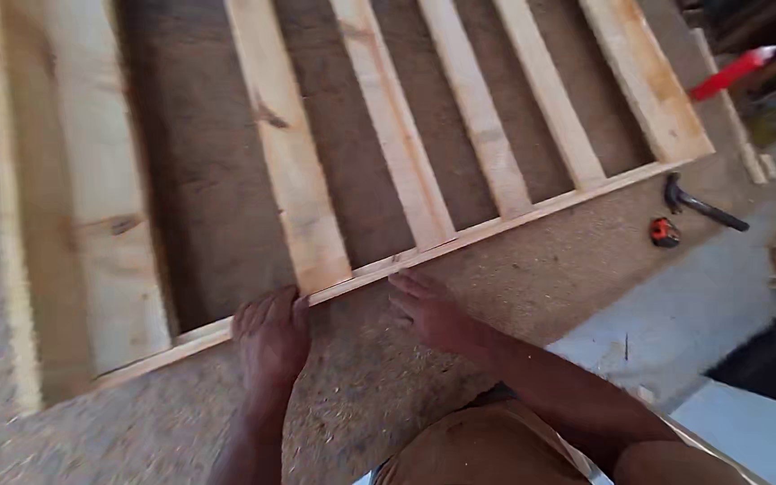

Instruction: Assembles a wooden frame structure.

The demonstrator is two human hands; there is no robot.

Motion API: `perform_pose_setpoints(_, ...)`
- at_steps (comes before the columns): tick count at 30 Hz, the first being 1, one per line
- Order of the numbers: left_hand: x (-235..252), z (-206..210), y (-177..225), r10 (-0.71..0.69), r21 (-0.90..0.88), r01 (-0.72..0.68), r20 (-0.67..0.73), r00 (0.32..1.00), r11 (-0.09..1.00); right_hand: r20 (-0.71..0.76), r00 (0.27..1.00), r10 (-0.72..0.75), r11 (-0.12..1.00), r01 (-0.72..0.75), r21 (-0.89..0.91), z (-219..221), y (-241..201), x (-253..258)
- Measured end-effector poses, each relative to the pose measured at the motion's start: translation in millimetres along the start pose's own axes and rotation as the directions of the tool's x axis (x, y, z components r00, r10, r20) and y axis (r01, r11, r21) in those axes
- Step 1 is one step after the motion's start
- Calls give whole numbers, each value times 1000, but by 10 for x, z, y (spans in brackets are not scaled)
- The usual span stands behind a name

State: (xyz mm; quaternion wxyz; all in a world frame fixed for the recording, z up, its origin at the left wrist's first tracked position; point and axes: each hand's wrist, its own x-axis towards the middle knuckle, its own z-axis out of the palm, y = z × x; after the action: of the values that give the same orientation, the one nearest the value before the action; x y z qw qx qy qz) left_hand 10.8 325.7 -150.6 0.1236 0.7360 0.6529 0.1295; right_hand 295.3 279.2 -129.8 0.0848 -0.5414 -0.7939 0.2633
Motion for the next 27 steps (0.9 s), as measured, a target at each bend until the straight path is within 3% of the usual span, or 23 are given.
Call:
perform_pose_setpoints(2, 3, 48, -11, -24, -29, 23, -51, 998, 999, 71, 990, 125, 979, -134, 154, -20, 160, -344)
perform_pose_setpoints(4, 28, -8, 35, -78, -157, 76, -9, 997, 985, 139, 958, 250, 938, -275, 212, -22, 375, -682)
perform_pose_setpoints(6, 17, -104, 100, -142, -273, 152, 56, 988, 950, 120, 927, 355, 893, -375, 248, -62, 563, -946)
perform_pose_setpoints(8, -1, -180, 278, -190, -288, 192, 33, 981, 938, 51, 887, 458, 846, -453, 280, -180, 732, -1101)
perform_pose_setpoints(12, -18, -204, 842, 16, -261, -41, -96, 995, 965, -47, 796, 603, 765, -561, 317, -574, 1054, -1136)
perform_pose_setpoints(16, 121, 191, 1460, 310, -240, -330, -119, 943, 913, -188, 768, 612, 772, -528, 355, -900, 1267, -1123)
perform_pose_setpoints(18, 170, 489, 1731, 406, -164, -408, -47, 913, 898, -236, 761, 605, 782, -512, 355, -1013, 1387, -1187)
perform_pose_setpoints(22, 103, 908, 2006, 359, 94, -367, 90, 929, 925, -342, 746, 572, 820, -510, 261, -1264, 1863, -1452)
perform_pose_setpoints(27, 66, 810, 2139, 247, 134, -270, 164, 955, 953, -401, 713, 575, 805, -581, 121, -1723, 3020, -1614)
